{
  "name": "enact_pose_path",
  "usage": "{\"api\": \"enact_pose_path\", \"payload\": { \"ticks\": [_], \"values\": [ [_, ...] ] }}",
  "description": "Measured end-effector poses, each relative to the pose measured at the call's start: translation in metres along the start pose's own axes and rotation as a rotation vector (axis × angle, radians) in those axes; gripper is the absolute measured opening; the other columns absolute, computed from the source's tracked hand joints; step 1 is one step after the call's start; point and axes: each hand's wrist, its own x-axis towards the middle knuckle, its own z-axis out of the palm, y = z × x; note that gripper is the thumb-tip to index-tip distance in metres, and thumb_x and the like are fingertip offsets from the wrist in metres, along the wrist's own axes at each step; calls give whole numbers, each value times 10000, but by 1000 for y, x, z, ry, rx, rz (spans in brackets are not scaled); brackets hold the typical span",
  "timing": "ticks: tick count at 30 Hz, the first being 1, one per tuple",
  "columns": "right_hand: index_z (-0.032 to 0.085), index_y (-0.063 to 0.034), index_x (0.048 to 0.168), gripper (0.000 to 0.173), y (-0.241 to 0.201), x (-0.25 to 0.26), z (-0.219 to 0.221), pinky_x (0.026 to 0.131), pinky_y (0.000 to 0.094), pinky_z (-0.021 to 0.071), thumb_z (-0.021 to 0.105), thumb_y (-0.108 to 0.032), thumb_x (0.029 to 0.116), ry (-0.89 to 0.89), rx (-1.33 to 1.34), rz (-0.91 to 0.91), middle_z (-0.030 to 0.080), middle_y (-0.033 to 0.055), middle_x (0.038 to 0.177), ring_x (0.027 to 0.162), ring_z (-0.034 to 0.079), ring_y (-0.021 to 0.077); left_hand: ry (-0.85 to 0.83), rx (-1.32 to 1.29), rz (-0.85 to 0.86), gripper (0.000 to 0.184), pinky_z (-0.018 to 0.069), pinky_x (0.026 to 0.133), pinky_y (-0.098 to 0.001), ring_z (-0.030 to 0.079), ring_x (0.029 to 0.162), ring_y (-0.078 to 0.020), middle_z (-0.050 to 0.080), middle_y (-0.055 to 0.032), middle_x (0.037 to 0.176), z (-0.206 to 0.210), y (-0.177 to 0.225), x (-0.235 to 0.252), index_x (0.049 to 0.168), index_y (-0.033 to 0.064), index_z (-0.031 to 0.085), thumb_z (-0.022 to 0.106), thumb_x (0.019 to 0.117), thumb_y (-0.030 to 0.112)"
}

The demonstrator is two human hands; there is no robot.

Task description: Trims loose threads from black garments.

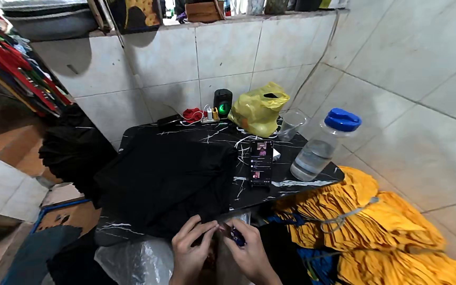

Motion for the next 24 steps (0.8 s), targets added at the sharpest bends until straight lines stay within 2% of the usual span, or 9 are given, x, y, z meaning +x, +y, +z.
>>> {"api": "enact_pose_path", "payload": {
  "ticks": [3, 4, 5, 8, 12, 15, 20, 22, 24],
  "values": [
    [732, -111, 1152, 392, 7, 2, -6, 751, 237, 594, 687, -454, 968, -10, -99, -27, 746, -8, 1014, 855, 690, 33, 36, -80, -49, 85, 635, 833, -245, 733, 960, -127, 752, -71, 1095, -5, -2, 1, 901, 120, 821, 813, 832, 73],
    [737, -121, 1160, 422, 10, 2, -7, 740, 238, 597, 663, -494, 974, -15, -163, -72, 750, -13, 1012, 845, 693, 31, 31, -102, -63, 87, 636, 836, -249, 733, 965, -131, 743, -81, 1126, -7, -1, 2, 902, 114, 816, 806, 834, 61],
    [737, -115, 1137, 432, 13, 2, -8, 684, 243, 574, 649, -507, 981, -19, -215, -124, 733, -7, 954, 776, 664, 44, 24, -115, -68, 84, 636, 830, -245, 732, 967, -130, 736, -86, 1148, -8, -1, 2, 903, 107, 810, 799, 838, 54],
    [711, -97, 1061, 410, 18, 3, -7, 593, 263, 536, 641, -495, 989, -46, -281, -213, 697, 7, 851, 660, 615, 76, -4, -97, -61, 44, 622, 829, -217, 719, 973, -108, 724, -78, 1161, -9, 0, 0, 887, 98, 784, 772, 860, 65],
    [705, -92, 1044, 378, 16, 5, 0, 562, 250, 536, 671, -463, 977, -21, -275, -245, 711, 5, 827, 643, 635, 64, -56, -37, -45, 6, 606, 892, -219, 699, 1043, -104, 712, -60, 1164, -8, 2, 0, 886, 121, 769, 765, 887, 118],
    [702, -97, 1030, 320, 16, 8, 2, 547, 246, 524, 679, -410, 964, 2, -322, -297, 700, -3, 796, 626, 627, 63, -67, -33, -45, 13, 614, 848, -204, 707, 981, -75, 695, -66, 1206, -8, 2, -1, 892, 141, 777, 774, 884, 131],
    [721, -111, 1012, 245, 17, 13, 1, 559, 303, 552, 556, -293, 1017, -58, -389, -413, 709, 4, 795, 662, 676, 116, -121, -25, -25, 32, 606, 879, -204, 703, 990, -63, 680, -76, 1241, -10, 5, 0, 899, 145, 779, 756, 899, 124],
    [727, -99, 1007, 274, 16, 12, 5, 548, 290, 536, 554, -311, 1022, -12, -338, -348, 699, -2, 759, 631, 655, 100, -118, -34, -17, 27, 607, 863, -202, 697, 980, -63, 689, -51, 1194, -10, 4, 2, 910, 137, 762, 743, 922, 151],
    [685, -39, 1124, 367, 13, 13, 12, 559, 241, 518, 642, -385, 1006, 39, -96, -148, 661, -7, 760, 614, 594, 61, -101, -67, -26, 72, 610, 857, -226, 697, 999, -96, 708, -29, 1114, -9, 3, 2, 912, 119, 733, 733, 941, 184]
  ]
}}
